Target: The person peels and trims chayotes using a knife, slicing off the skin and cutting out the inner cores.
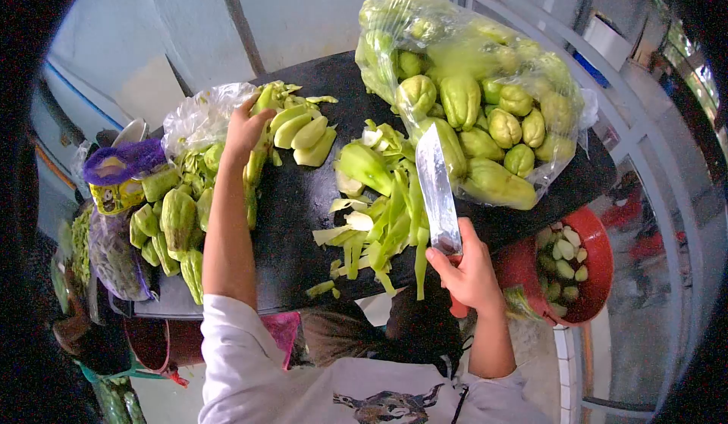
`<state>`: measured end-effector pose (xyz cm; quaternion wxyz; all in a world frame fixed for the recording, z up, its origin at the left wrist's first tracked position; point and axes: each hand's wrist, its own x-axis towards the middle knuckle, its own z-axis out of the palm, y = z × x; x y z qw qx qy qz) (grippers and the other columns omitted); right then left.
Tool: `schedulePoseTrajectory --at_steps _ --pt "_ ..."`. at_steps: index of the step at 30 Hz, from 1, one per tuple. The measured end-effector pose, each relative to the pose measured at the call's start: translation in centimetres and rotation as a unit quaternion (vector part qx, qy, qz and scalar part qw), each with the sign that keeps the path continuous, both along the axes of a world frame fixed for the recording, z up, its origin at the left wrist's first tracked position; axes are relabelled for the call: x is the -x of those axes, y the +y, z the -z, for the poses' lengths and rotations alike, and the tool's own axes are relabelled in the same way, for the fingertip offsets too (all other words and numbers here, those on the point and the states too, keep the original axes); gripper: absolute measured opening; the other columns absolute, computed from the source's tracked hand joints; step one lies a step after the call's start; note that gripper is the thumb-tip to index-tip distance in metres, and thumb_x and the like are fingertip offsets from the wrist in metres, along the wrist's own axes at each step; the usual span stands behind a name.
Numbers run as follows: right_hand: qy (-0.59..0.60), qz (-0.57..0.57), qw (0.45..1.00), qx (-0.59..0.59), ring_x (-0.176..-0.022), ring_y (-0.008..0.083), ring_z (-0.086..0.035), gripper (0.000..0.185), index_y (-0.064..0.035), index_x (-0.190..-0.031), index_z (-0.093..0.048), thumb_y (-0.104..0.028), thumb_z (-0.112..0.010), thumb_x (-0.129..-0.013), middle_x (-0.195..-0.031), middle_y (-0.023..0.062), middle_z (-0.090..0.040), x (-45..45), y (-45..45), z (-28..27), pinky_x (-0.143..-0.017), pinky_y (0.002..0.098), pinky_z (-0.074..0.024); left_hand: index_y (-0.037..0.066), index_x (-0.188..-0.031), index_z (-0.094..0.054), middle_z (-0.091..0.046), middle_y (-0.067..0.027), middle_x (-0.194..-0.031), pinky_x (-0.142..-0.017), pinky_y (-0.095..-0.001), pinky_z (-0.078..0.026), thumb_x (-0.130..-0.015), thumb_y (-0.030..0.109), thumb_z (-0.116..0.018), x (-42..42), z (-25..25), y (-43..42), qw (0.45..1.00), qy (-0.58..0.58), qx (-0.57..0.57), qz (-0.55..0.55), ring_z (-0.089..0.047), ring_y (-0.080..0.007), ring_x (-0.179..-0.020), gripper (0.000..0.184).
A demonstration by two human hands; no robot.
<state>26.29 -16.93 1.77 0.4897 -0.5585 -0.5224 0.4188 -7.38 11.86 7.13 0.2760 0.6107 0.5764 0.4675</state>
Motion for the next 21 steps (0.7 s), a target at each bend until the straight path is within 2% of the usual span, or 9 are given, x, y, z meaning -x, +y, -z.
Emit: schedulePoseTrajectory --at_steps 1,2,4,5,10,13,18,19,21 --pt "-0.008 -0.002 1.000 -0.007 -0.056 0.0065 -0.056 0.031 0.0000 -0.111 -0.048 -0.008 -0.068 -0.089 -0.080 0.0039 -0.062 -0.3 -0.3 0.2 -0.043 0.0256 -0.0469 0.002 -0.138 -0.054 -0.070 -0.0182 -0.093 -0.058 -0.0344 -0.055 -0.075 0.025 -0.071 0.3 0.0 1.5 0.997 0.081 -0.012 0.003 -0.067 -0.0195 -0.074 0.069" --pt "-0.017 -0.003 1.000 -0.014 -0.056 0.0066 -0.056 0.031 0.0001 -0.111 -0.048 -0.008 -0.068 -0.089 -0.080 0.0040 -0.062 -0.5 -0.5 0.3 -0.043 0.0255 -0.0465 0.002 -0.138 -0.054 -0.070 -0.0182 -0.093 -0.058 -0.0344 -0.055 -0.075 0.025 -0.071 0.7 0.6 3.3 0.996 0.083 -0.014 0.004 -0.067 -0.0195 -0.074 0.069" --pt "0.000 -0.002 1.000 -0.001 -0.056 0.0068 -0.056 0.031 0.0003 -0.110 -0.048 -0.009 -0.068 -0.089 -0.079 0.0040 -0.062 -0.9 -0.8 0.5 -0.043 0.0251 -0.0458 0.002 -0.134 -0.057 -0.071 -0.0220 -0.099 -0.072 -0.0366 -0.056 -0.075 0.028 -0.071 1.1 1.5 5.9 0.973 0.217 -0.079 -0.010 -0.071 -0.0253 -0.078 0.066" --pt "-0.011 0.000 1.000 0.005 -0.056 0.0071 -0.056 0.032 0.0003 -0.110 -0.048 -0.010 -0.069 -0.089 -0.080 0.0042 -0.062 -1.1 -0.9 0.6 -0.043 0.0253 -0.0459 0.003 -0.133 -0.058 -0.071 -0.0239 -0.101 -0.082 -0.0380 -0.055 -0.074 0.030 -0.071 1.0 1.5 6.8 0.972 0.231 -0.045 -0.012 -0.072 -0.0294 -0.081 0.066" --pt "-0.038 -0.001 0.998 0.042 -0.054 0.0060 -0.051 0.031 -0.0026 -0.109 -0.045 -0.005 -0.068 -0.088 -0.081 0.0027 -0.055 -2.0 -1.4 0.5 -0.043 0.0227 -0.0434 0.010 -0.133 -0.060 -0.071 -0.0228 -0.103 -0.079 -0.0386 -0.055 -0.073 0.028 -0.071 0.6 0.1 9.1 0.966 0.253 -0.036 0.043 -0.072 -0.0273 -0.080 0.063" --pt "-0.030 0.014 0.998 0.045 -0.056 0.0090 -0.058 0.034 0.0000 -0.110 -0.049 -0.013 -0.071 -0.087 -0.081 0.0057 -0.062 -2.4 -1.4 0.8 -0.045 0.0272 -0.0482 0.010 -0.133 -0.061 -0.071 -0.0205 -0.104 -0.081 -0.0384 -0.055 -0.073 0.027 -0.071 0.1 0.3 10.5 0.962 0.268 0.029 0.049 -0.071 -0.0292 -0.084 0.062" --pt "-0.012 0.011 0.998 0.055 -0.057 0.0091 -0.059 0.035 0.0000 -0.112 -0.050 -0.012 -0.071 -0.087 -0.082 0.0062 -0.064 -2.3 -0.6 1.1 -0.045 0.0273 -0.0492 0.011 -0.132 -0.061 -0.068 -0.0211 -0.117 -0.096 -0.0383 -0.050 -0.074 0.031 -0.069 -0.7 4.1 12.6 0.913 0.387 0.051 0.115 -0.065 -0.0340 -0.109 0.062" --pt "-0.012 0.010 0.998 0.059 -0.057 0.0091 -0.059 0.035 0.0000 -0.112 -0.050 -0.012 -0.071 -0.087 -0.082 0.0062 -0.064 -2.4 -0.5 1.2 -0.045 0.0273 -0.0492 0.011 -0.133 -0.061 -0.065 -0.0221 -0.123 -0.100 -0.0382 -0.047 -0.076 0.035 -0.070 -1.7 2.7 10.4 0.914 0.381 0.074 0.116 -0.062 -0.0339 -0.115 0.062" --pt "-0.007 0.009 0.999 0.052 -0.059 0.0091 -0.060 0.035 0.0002 -0.112 -0.050 -0.012 -0.071 -0.087 -0.083 0.0064 -0.064 -2.3 -0.4 1.3 -0.046 0.0273 -0.0498 0.011 -0.133 -0.060 -0.064 -0.0224 -0.123 -0.100 -0.0378 -0.047 -0.077 0.037 -0.070 -1.5 4.2 10.1 0.925 0.347 0.073 0.135 -0.062 -0.0340 -0.116 0.063"
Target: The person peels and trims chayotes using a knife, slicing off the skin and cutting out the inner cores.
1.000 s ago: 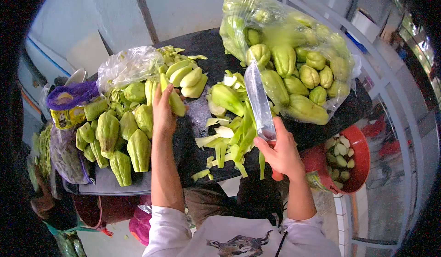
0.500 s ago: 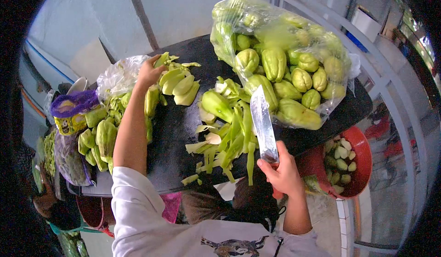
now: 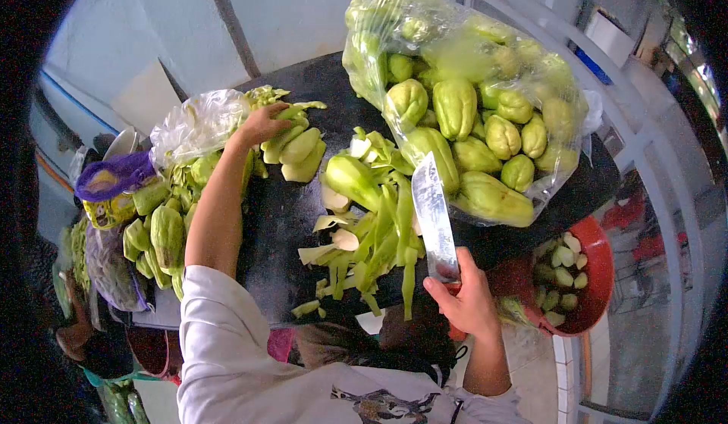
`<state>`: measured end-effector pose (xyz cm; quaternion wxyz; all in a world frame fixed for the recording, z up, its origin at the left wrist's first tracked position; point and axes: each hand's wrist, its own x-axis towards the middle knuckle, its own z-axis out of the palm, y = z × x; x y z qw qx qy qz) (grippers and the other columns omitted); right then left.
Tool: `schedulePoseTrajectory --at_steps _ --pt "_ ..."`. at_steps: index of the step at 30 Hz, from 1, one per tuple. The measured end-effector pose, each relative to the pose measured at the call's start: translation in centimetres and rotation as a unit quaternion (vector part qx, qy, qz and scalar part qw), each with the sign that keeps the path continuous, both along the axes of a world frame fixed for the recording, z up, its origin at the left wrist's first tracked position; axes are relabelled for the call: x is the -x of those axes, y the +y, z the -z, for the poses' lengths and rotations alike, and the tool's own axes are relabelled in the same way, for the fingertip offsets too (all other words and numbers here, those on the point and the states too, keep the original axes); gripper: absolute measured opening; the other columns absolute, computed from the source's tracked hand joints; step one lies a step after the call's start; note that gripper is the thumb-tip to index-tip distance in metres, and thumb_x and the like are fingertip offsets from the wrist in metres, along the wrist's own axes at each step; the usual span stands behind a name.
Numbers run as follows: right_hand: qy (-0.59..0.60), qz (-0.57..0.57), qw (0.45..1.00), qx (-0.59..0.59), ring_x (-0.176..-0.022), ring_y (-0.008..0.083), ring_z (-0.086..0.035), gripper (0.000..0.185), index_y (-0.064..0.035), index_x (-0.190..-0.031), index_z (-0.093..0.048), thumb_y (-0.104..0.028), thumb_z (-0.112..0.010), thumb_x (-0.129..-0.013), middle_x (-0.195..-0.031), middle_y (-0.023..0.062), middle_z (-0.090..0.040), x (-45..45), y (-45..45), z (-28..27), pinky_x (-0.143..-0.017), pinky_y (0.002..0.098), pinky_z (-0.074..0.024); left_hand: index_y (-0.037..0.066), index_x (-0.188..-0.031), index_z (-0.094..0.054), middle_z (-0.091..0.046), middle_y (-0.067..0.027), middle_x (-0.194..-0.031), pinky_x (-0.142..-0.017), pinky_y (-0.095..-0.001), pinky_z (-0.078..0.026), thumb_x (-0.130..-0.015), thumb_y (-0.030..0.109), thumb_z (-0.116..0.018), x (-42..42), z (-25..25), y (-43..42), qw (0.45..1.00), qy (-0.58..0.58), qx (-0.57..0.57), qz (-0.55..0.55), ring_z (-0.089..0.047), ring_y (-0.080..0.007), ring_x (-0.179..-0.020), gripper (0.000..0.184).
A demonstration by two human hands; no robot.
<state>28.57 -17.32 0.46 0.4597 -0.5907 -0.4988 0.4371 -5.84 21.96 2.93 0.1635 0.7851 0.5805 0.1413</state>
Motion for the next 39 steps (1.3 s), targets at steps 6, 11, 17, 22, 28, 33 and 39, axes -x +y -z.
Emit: schedulePoseTrajectory --at_steps 6,11,17,22,28,33,39 --pt "0.002 -0.009 1.000 0.004 -0.060 0.0095 -0.060 0.035 0.0022 -0.112 -0.050 -0.011 -0.071 -0.087 -0.083 0.0080 -0.065 0.7 0.7 0.2 -0.049 0.0280 -0.0508 0.012 -0.136 -0.057 -0.063 -0.0247 -0.122 -0.110 -0.0487 -0.033 -0.091 0.041 -0.059 0.3 2.0 -3.2 0.995 0.077 -0.064 0.027 -0.054 -0.0370 -0.121 0.054" --pt "-0.008 -0.010 1.000 -0.027 -0.060 0.0097 -0.060 0.035 0.0023 -0.112 -0.050 -0.012 -0.071 -0.087 -0.083 0.0079 -0.065 0.8 0.6 0.9 -0.050 0.0277 -0.0505 0.012 -0.136 -0.056 -0.054 -0.0219 -0.136 -0.110 -0.0514 -0.032 -0.087 0.034 -0.064 -1.8 1.0 -6.8 0.980 0.018 -0.193 0.039 -0.042 -0.0412 -0.129 0.054" --pt "0.007 -0.017 1.000 0.001 -0.060 0.0087 -0.059 0.037 0.0015 -0.114 -0.050 -0.011 -0.071 -0.087 -0.086 0.0073 -0.064 1.1 0.0 0.5 -0.049 0.0265 -0.0491 0.020 -0.138 -0.053 -0.049 -0.0144 -0.141 -0.112 -0.0517 -0.034 -0.059 0.017 -0.079 -9.8 -1.3 -13.5 0.931 0.137 -0.080 0.327 -0.039 -0.0360 -0.134 0.084" --pt "0.027 -0.002 1.000 -0.002 -0.058 0.0077 -0.057 0.037 -0.0002 -0.115 -0.049 -0.010 -0.071 -0.087 -0.085 0.0060 -0.063 1.1 -1.3 0.1 -0.046 0.0255 -0.0475 0.020 -0.135 -0.056 -0.055 -0.0138 -0.130 -0.105 -0.0433 -0.044 -0.057 0.021 -0.080 -12.0 -0.7 -12.7 0.919 0.175 0.005 0.354 -0.052 -0.0362 -0.121 0.081" --pt "0.031 -0.005 0.999 -0.014 -0.056 0.0075 -0.055 0.037 -0.0013 -0.116 -0.048 -0.008 -0.070 -0.087 -0.080 0.0030 -0.059 0.7 -2.2 0.8 -0.045 0.0245 -0.0473 0.015 -0.133 -0.057 -0.060 -0.0153 -0.118 -0.093 -0.0460 -0.051 -0.060 0.037 -0.078 -12.7 -0.1 -13.2 0.930 0.176 -0.012 0.322 -0.058 -0.0369 -0.113 0.079" --pt "-0.044 -0.047 0.998 -0.008 -0.061 0.0179 -0.066 0.030 -0.0003 -0.112 -0.049 -0.010 -0.066 -0.090 -0.080 0.0123 -0.067 2.0 -3.1 1.3 -0.052 0.0332 -0.0520 0.014 -0.126 -0.061 -0.067 -0.0164 -0.103 -0.087 -0.0473 -0.054 -0.059 0.042 -0.078 -13.0 0.1 -14.1 0.934 0.187 -0.064 0.297 -0.065 -0.0385 -0.100 0.075" --pt "-0.189 -0.247 0.949 -0.054 -0.059 0.0360 -0.063 0.017 -0.0009 -0.100 -0.054 -0.013 -0.063 -0.092 -0.073 0.0200 -0.065 3.5 -3.9 -0.1 -0.054 0.0422 -0.0479 0.009 -0.120 -0.063 -0.069 -0.0157 -0.099 -0.083 -0.0434 -0.057 -0.060 0.045 -0.080 -13.3 -0.9 -14.2 0.927 0.260 -0.062 0.263 -0.068 -0.0348 -0.097 0.072"
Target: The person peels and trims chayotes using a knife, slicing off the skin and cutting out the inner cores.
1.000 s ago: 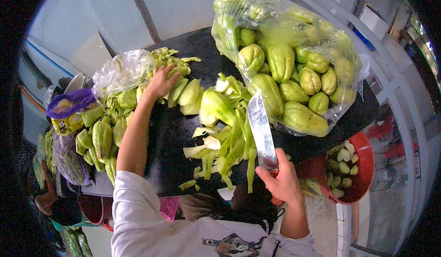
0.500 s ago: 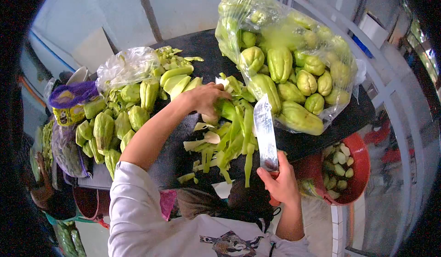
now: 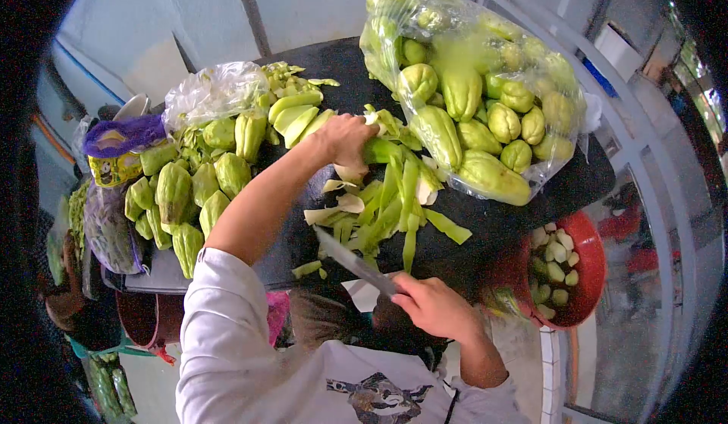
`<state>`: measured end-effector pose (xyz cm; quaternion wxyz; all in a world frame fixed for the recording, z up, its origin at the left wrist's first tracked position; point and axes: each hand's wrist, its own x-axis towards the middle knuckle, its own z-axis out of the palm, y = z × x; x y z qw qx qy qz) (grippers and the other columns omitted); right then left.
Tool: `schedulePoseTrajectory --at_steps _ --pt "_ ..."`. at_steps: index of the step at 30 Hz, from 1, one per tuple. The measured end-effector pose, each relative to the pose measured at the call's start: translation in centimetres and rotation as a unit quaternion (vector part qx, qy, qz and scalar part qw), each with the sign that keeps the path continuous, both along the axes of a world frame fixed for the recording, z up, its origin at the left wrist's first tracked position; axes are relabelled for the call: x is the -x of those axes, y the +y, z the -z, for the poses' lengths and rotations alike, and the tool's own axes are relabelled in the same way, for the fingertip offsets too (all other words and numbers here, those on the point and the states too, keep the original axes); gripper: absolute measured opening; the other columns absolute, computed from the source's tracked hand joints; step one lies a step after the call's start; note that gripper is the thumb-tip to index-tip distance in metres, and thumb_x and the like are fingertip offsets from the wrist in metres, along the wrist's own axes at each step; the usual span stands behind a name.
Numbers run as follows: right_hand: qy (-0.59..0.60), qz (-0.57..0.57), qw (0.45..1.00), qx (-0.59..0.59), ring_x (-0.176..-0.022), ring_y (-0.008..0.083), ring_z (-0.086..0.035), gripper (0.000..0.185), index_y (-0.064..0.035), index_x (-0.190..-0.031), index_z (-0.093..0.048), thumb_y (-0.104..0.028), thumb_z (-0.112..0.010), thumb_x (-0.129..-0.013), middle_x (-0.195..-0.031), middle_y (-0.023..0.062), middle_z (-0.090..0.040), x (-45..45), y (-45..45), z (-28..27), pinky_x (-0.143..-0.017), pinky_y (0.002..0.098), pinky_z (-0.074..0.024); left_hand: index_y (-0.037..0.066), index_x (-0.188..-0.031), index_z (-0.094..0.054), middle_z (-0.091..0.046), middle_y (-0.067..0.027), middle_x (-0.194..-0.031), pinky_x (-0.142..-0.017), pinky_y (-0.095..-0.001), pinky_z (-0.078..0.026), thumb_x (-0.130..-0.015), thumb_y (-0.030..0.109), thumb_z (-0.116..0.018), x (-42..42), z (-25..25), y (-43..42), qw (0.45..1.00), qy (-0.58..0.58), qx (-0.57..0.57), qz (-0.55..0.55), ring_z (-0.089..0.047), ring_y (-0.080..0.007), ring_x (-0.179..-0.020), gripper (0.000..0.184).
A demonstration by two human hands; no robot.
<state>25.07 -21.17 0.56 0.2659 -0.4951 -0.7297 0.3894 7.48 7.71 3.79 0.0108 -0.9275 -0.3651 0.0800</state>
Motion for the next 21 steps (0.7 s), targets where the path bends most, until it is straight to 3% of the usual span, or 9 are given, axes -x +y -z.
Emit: schedulePoseTrajectory --at_steps 1,4,7,10,12,14,16,18,21 --pt "-0.028 -0.036 0.999 0.004 -0.063 0.0434 -0.062 0.017 -0.0016 -0.099 -0.055 -0.015 -0.063 -0.092 -0.073 0.0230 -0.064 0.3 0.1 -0.2 -0.057 0.0463 -0.0477 0.007 -0.117 -0.064 -0.069 -0.0158 -0.098 -0.082 -0.0429 -0.057 -0.059 0.045 -0.080 0.0 0.0 0.0 1.000 0.010 -0.023 0.002 -0.068 -0.0340 -0.095 0.071" --pt "-0.100 -0.101 0.990 0.015 -0.075 0.0470 -0.063 0.017 -0.0030 -0.099 -0.053 -0.018 -0.059 -0.094 -0.077 0.0252 -0.065 1.5 1.6 -2.1 -0.062 0.0543 -0.0493 0.005 -0.111 -0.064 -0.069 -0.0164 -0.098 -0.079 -0.0417 -0.057 -0.058 0.045 -0.081 -0.3 -0.5 -0.1 0.998 0.022 -0.055 0.008 -0.069 -0.0311 -0.090 0.069" --pt "-0.180 -0.092 0.979 -0.035 -0.069 0.0463 -0.061 0.016 -0.0044 -0.096 -0.055 -0.019 -0.062 -0.092 -0.067 0.0240 -0.061 1.6 3.5 -1.2 -0.058 0.0522 -0.0468 0.005 -0.112 -0.063 -0.069 -0.0173 -0.098 -0.080 -0.0429 -0.057 -0.058 0.045 -0.081 0.0 -1.0 0.1 0.998 0.023 -0.062 -0.007 -0.069 -0.0331 -0.091 0.070" --pt "-0.173 -0.057 0.983 0.000 -0.071 0.0459 -0.062 0.015 -0.0057 -0.096 -0.059 -0.018 -0.064 -0.090 -0.070 0.0243 -0.063 0.6 6.5 -2.1 -0.059 0.0527 -0.0490 0.003 -0.111 -0.061 -0.069 -0.0205 -0.098 -0.081 -0.0476 -0.055 -0.054 0.043 -0.081 1.7 -3.0 0.8 0.987 -0.144 -0.049 -0.046 -0.067 -0.0406 -0.092 0.072" --pt "-0.216 -0.012 0.974 -0.072 -0.072 0.0459 -0.063 0.015 -0.0061 -0.097 -0.061 -0.019 -0.064 -0.090 -0.071 0.0242 -0.063 -0.5 8.2 -2.0 -0.061 0.0532 -0.0500 0.001 -0.115 -0.061 -0.069 -0.0223 -0.102 -0.084 -0.0447 -0.054 -0.056 0.039 -0.078 3.2 -4.3 1.6 0.959 -0.276 -0.019 -0.064 -0.067 -0.0386 -0.094 0.073" --pt "-0.247 0.010 0.967 -0.068 -0.076 0.0463 -0.063 0.015 -0.0058 -0.098 -0.062 -0.019 -0.063 -0.091 -0.074 0.0256 -0.064 -1.3 10.2 -2.0 -0.064 0.0544 -0.0500 -0.003 -0.112 -0.063 -0.069 -0.0271 -0.095 -0.081 -0.0421 -0.056 -0.059 0.036 -0.074 4.9 -5.1 1.7 0.892 -0.450 -0.014 -0.040 -0.070 -0.0365 -0.087 0.067" --pt "-0.272 0.052 0.957 -0.090 -0.079 0.0479 -0.062 0.016 -0.0036 -0.098 -0.061 -0.018 -0.062 -0.092 -0.077 0.0269 -0.063 -1.5 11.6 -2.4 -0.067 0.0549 -0.0496 -0.008 -0.117 -0.060 -0.070 -0.0219 -0.096 -0.080 -0.0382 -0.056 -0.062 0.032 -0.074 6.1 -6.1 0.9 0.842 -0.536 0.001 -0.053 -0.070 -0.0304 -0.083 0.069" --pt "-0.301 0.074 0.947 -0.083 -0.082 0.0472 -0.064 0.016 -0.0022 -0.098 -0.059 -0.018 -0.059 -0.094 -0.080 0.0275 -0.065 -2.1 13.5 -2.3 -0.071 0.0555 -0.0513 -0.007 -0.123 -0.055 -0.068 -0.0182 -0.099 -0.077 -0.0364 -0.056 -0.069 0.027 -0.070 7.4 -5.8 0.5 0.752 -0.643 0.108 -0.092 -0.069 -0.0277 -0.080 0.066" --pt "-0.266 0.076 0.956 -0.099 -0.080 0.0484 -0.063 0.017 -0.0014 -0.097 -0.058 -0.018 -0.057 -0.095 -0.080 0.0273 -0.064 -1.6 12.8 -3.1 -0.071 0.0559 -0.0498 -0.002 -0.126 -0.047 -0.065 -0.0174 -0.093 -0.066 -0.0367 -0.057 -0.080 0.022 -0.053 9.0 -6.7 -1.6 0.606 -0.743 0.279 -0.044 -0.068 -0.0275 -0.077 0.052"
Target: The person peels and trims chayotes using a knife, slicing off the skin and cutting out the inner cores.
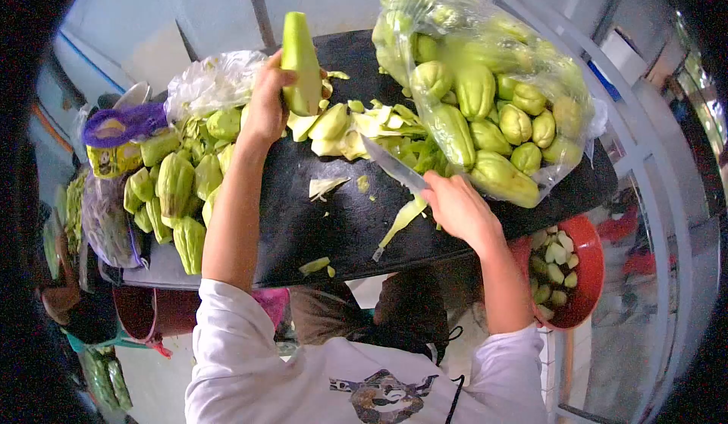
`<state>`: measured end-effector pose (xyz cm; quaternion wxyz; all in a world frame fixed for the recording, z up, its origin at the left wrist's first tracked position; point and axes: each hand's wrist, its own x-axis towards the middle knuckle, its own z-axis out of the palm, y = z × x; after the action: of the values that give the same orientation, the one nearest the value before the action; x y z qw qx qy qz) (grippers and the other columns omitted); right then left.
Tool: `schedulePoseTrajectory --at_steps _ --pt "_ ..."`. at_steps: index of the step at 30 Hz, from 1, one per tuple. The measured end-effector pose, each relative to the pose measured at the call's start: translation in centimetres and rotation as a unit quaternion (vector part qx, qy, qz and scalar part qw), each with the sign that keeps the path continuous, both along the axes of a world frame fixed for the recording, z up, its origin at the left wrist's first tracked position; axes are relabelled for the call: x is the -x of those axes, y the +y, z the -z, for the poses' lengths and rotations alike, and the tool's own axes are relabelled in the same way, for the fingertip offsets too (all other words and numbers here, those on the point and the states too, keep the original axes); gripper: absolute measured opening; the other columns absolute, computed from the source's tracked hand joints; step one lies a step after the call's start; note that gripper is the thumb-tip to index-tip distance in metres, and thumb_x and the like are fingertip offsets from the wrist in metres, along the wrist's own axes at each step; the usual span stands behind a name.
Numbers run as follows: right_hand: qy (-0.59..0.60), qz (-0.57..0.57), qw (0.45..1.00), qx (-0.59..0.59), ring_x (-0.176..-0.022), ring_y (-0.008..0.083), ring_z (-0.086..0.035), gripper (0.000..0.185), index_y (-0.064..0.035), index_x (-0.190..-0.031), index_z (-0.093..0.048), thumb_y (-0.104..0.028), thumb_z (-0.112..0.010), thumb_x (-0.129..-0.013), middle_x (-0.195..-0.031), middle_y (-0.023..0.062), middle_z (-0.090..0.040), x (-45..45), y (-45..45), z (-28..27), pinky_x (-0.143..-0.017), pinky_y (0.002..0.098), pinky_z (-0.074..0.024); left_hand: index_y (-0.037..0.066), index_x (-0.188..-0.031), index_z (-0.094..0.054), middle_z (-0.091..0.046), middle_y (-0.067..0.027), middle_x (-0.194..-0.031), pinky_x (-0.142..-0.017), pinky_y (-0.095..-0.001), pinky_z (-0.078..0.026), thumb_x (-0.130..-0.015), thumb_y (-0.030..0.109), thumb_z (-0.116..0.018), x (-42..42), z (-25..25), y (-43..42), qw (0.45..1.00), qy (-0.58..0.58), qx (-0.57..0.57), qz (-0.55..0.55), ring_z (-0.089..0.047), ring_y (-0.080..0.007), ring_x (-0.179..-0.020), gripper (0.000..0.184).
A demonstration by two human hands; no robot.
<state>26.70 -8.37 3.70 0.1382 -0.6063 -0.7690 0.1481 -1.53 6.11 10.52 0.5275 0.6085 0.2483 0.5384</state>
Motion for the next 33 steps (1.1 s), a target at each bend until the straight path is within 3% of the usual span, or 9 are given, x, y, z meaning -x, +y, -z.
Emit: schedulePoseTrajectory --at_steps 4,7,10,17,21,26,31,32,33 --pt "0.104 -0.114 0.982 0.111 -0.069 0.0467 -0.062 0.014 -0.0029 -0.094 -0.054 -0.017 -0.058 -0.095 -0.070 0.0253 -0.062 4.3 -4.9 -1.4 -0.057 0.0530 -0.0484 0.006 -0.131 -0.038 -0.062 -0.0223 -0.104 -0.063 -0.0447 -0.056 -0.086 0.035 -0.041 2.5 0.2 -1.0 0.992 -0.099 0.072 0.025 -0.068 -0.0364 -0.083 0.053" --pt "0.133 -0.243 0.950 0.145 -0.070 0.0470 -0.063 0.014 -0.0007 -0.093 -0.053 -0.013 -0.061 -0.091 -0.069 0.0254 -0.063 7.8 -7.7 -0.4 -0.060 0.0546 -0.0499 0.006 -0.129 -0.038 -0.061 -0.0227 -0.106 -0.064 -0.0449 -0.055 -0.087 0.039 -0.039 3.6 0.0 -1.3 0.989 -0.122 0.086 0.024 -0.067 -0.0378 -0.085 0.053" --pt "0.114 -0.238 0.956 0.131 -0.069 0.0478 -0.061 0.017 -0.0029 -0.094 -0.053 -0.018 -0.060 -0.094 -0.067 0.0262 -0.060 9.0 -8.0 1.9 -0.057 0.0539 -0.0476 0.002 -0.130 -0.042 -0.061 -0.0232 -0.111 -0.065 -0.0449 -0.055 -0.086 0.042 -0.039 4.2 -0.5 -2.4 0.989 -0.121 0.090 0.006 -0.067 -0.0391 -0.087 0.060" --pt "0.039 -0.012 0.998 0.052 -0.076 0.0478 -0.064 0.017 -0.0001 -0.098 -0.058 -0.017 -0.057 -0.095 -0.078 0.0277 -0.064 4.5 -2.5 1.7 -0.069 0.0548 -0.0494 -0.001 -0.133 -0.045 -0.060 -0.0207 -0.119 -0.066 -0.0467 -0.055 -0.084 0.042 -0.040 6.0 -0.7 -4.1 0.982 -0.163 0.098 -0.002 -0.066 -0.0424 -0.093 0.066" --pt "0.087 0.004 0.994 0.066 -0.082 0.0478 -0.062 0.019 -0.0023 -0.103 -0.059 -0.019 -0.059 -0.094 -0.079 0.0278 -0.063 5.7 -3.0 0.3 -0.071 0.0530 -0.0472 0.000 -0.133 -0.046 -0.060 -0.0195 -0.117 -0.067 -0.0495 -0.055 -0.085 0.044 -0.042 5.2 0.2 -4.0 0.976 -0.187 0.116 -0.005 -0.065 -0.0426 -0.095 0.065" --pt "0.085 -0.085 0.990 0.074 -0.086 0.0486 -0.061 0.021 -0.0031 -0.104 -0.059 -0.021 -0.059 -0.094 -0.086 0.0280 -0.064 9.6 -2.8 1.0 -0.075 0.0558 -0.0481 0.002 -0.132 -0.044 -0.058 -0.0199 -0.115 -0.068 -0.0497 -0.057 -0.091 0.052 -0.048 2.0 1.5 -3.5 0.963 -0.206 0.172 0.004 -0.065 -0.0407 -0.097 0.065" --pt "0.084 0.026 0.995 0.047 -0.087 0.0493 -0.062 0.021 0.0012 -0.101 -0.059 -0.019 -0.057 -0.094 -0.086 0.0278 -0.065 6.7 -1.0 2.5 -0.075 0.0537 -0.0486 0.006 -0.134 -0.046 -0.060 -0.0173 -0.116 -0.067 -0.0501 -0.058 -0.094 0.054 -0.050 1.0 3.0 -3.1 0.945 -0.231 0.227 0.042 -0.065 -0.0397 -0.098 0.062" --pt "0.093 0.061 0.993 0.034 -0.087 0.0483 -0.063 0.022 0.0031 -0.099 -0.060 -0.019 -0.058 -0.094 -0.087 0.0290 -0.065 5.6 -1.1 2.3 -0.077 0.0532 -0.0491 0.009 -0.134 -0.046 -0.060 -0.0169 -0.117 -0.072 -0.0534 -0.056 -0.095 0.054 -0.049 1.1 3.4 -2.8 0.939 -0.247 0.233 0.058 -0.062 -0.0413 -0.103 0.060" --pt "0.101 0.098 0.986 0.091 -0.090 0.0494 -0.061 0.022 0.0031 -0.099 -0.060 -0.018 -0.057 -0.095 -0.089 0.0296 -0.064 5.2 -1.5 0.3 -0.080 0.0543 -0.0478 0.009 -0.134 -0.046 -0.060 -0.0169 -0.117 -0.072 -0.0534 -0.056 -0.095 0.054 -0.049 1.1 3.8 -2.4 0.940 -0.247 0.229 0.061 -0.062 -0.0413 -0.103 0.060"
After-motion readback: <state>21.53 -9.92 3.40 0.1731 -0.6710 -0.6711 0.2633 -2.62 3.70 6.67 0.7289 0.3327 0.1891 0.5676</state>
